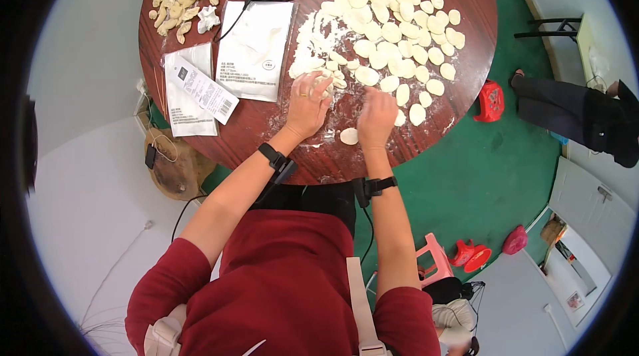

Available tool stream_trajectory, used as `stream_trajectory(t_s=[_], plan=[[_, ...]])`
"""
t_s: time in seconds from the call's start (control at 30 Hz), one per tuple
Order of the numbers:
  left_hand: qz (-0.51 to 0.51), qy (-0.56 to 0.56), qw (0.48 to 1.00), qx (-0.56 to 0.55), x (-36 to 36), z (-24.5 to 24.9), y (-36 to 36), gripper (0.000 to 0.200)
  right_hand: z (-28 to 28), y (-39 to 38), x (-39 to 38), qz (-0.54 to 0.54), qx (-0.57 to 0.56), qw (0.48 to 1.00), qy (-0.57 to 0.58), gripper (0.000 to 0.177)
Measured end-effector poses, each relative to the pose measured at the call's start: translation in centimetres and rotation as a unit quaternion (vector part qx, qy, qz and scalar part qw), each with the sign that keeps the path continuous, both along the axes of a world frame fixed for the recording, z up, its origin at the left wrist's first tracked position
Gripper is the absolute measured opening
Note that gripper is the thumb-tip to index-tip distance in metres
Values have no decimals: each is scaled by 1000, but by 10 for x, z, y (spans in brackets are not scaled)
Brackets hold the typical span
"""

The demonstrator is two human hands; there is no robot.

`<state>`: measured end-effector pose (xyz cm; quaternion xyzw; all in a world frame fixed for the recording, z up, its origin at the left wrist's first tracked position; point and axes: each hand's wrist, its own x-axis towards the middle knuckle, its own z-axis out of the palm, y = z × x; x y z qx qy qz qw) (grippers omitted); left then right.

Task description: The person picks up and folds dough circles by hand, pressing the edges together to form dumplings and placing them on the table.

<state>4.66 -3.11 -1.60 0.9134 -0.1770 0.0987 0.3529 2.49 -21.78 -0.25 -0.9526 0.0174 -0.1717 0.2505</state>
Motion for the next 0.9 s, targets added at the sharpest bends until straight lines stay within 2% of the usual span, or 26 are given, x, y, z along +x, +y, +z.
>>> stream_trajectory(t_s=[0.03, 0.07, 0.1, 0.2, 0.33, 0.57, 0.63, 0.7, 0.9], plan=[[-19, -20, 1000, 8, 1, -2, -3, 48, -3, 5, 0, 28, -27, 999, 12, 16], [-26, -16, 999, 15, 0, -9, -5, 56, -6, 14, -5, 41, -46, 997, 46, 25], [-27, -16, 999, 15, 0, -12, -6, 56, -10, 22, -10, 41, -47, 997, 46, 25], [-50, -23, 998, 22, 2, -16, -6, 61, -23, 38, -21, 71, -46, 994, 75, 43], [-50, -3, 998, 41, -2, -21, -3, 64, -34, 41, -29, 43, -61, 995, 68, 46], [-47, 1, 993, 111, -3, -25, -10, 74, -46, 43, -31, 35, -134, 979, 146, 55], [-50, 12, 993, 107, -2, -28, -11, 75, -49, 44, -31, 21, -126, 981, 149, 54], [-54, 15, 993, 105, -1, -29, -11, 69, -49, 42, -30, 25, -124, 979, 158, 50], [-60, 8, 995, 77, 0, -26, -12, 70, -46, 41, -25, 18, -100, 987, 128, 49]])
